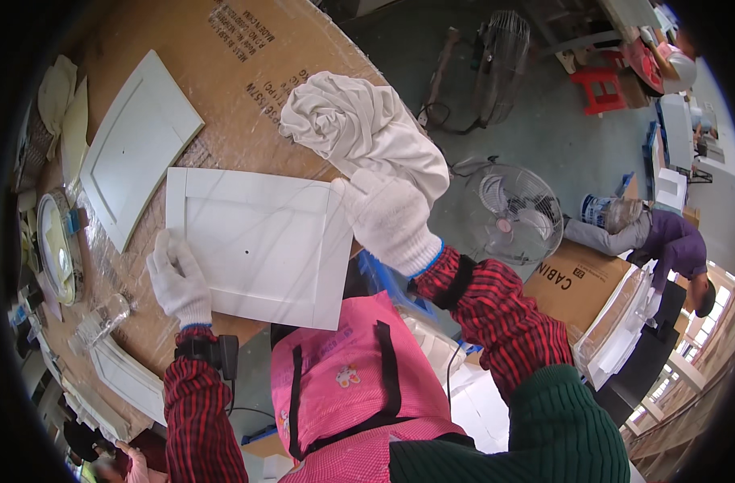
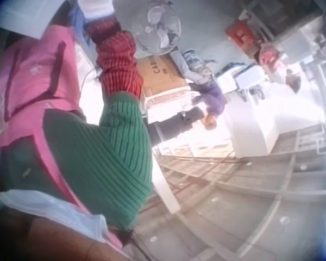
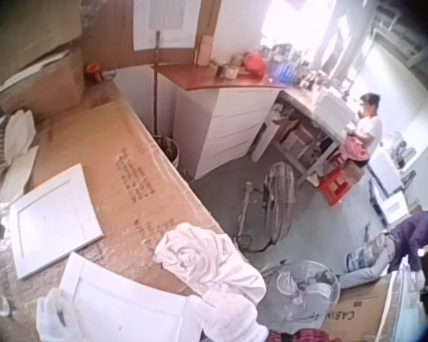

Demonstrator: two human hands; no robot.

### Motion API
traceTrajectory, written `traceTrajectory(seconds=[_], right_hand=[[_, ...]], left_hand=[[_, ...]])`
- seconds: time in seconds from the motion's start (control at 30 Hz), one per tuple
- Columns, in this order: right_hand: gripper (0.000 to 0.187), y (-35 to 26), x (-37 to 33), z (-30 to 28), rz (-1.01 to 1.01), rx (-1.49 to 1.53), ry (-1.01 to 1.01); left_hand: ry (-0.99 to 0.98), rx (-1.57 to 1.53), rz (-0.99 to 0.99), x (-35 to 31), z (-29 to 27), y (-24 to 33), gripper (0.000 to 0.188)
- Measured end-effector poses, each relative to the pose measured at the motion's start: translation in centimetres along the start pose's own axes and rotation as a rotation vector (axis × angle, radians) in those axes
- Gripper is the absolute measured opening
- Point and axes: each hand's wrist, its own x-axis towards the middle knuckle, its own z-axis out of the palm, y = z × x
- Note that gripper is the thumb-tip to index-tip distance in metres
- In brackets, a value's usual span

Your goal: Cleaning and scraping excess material from wooden cabinet door panels in a furniture manufacturing facility.

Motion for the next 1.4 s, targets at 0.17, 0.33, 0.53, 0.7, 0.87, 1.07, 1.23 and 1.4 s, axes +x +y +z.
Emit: traceTrajectory(seconds=[0.17,0.33,0.53,0.7,0.87,1.07,1.23,1.4], right_hand=[[0.023,-2.6,-2.9,0.2,-0.074,0.003,0.028],[0.029,-3.2,-4.9,-0.4,-0.156,0.108,-0.149],[0.030,-3.3,-5.2,1.4,-0.101,0.146,-0.011],[0.032,-9.6,-8.7,-1.2,-0.225,0.229,-0.382],[0.027,-5.4,-5.1,0.0,-0.157,0.109,-0.130],[0.017,-12.0,-9.6,-1.1,-0.296,0.313,-0.432],[0.029,-9.3,-7.6,-1.0,-0.185,0.233,-0.251],[0.021,-12.3,-10.9,-0.7,-0.230,0.495,-0.685]], left_hand=[[0.003,-0.013,-0.013,-0.1,0.0,0.1,0.037],[0.004,0.007,0.009,0.0,0.0,-0.3,0.037],[0.001,0.007,0.001,-0.2,0.3,-0.3,0.038],[-0.019,0.002,-0.005,-0.2,0.3,-0.4,0.034],[-0.003,-0.011,-0.023,-0.3,0.2,-0.8,0.033],[-0.007,0.010,0.001,-0.3,0.3,-0.2,0.035],[0.022,0.008,0.021,-0.4,0.0,-0.5,0.034],[0.006,-0.002,0.005,-0.4,0.4,-0.6,0.034]])
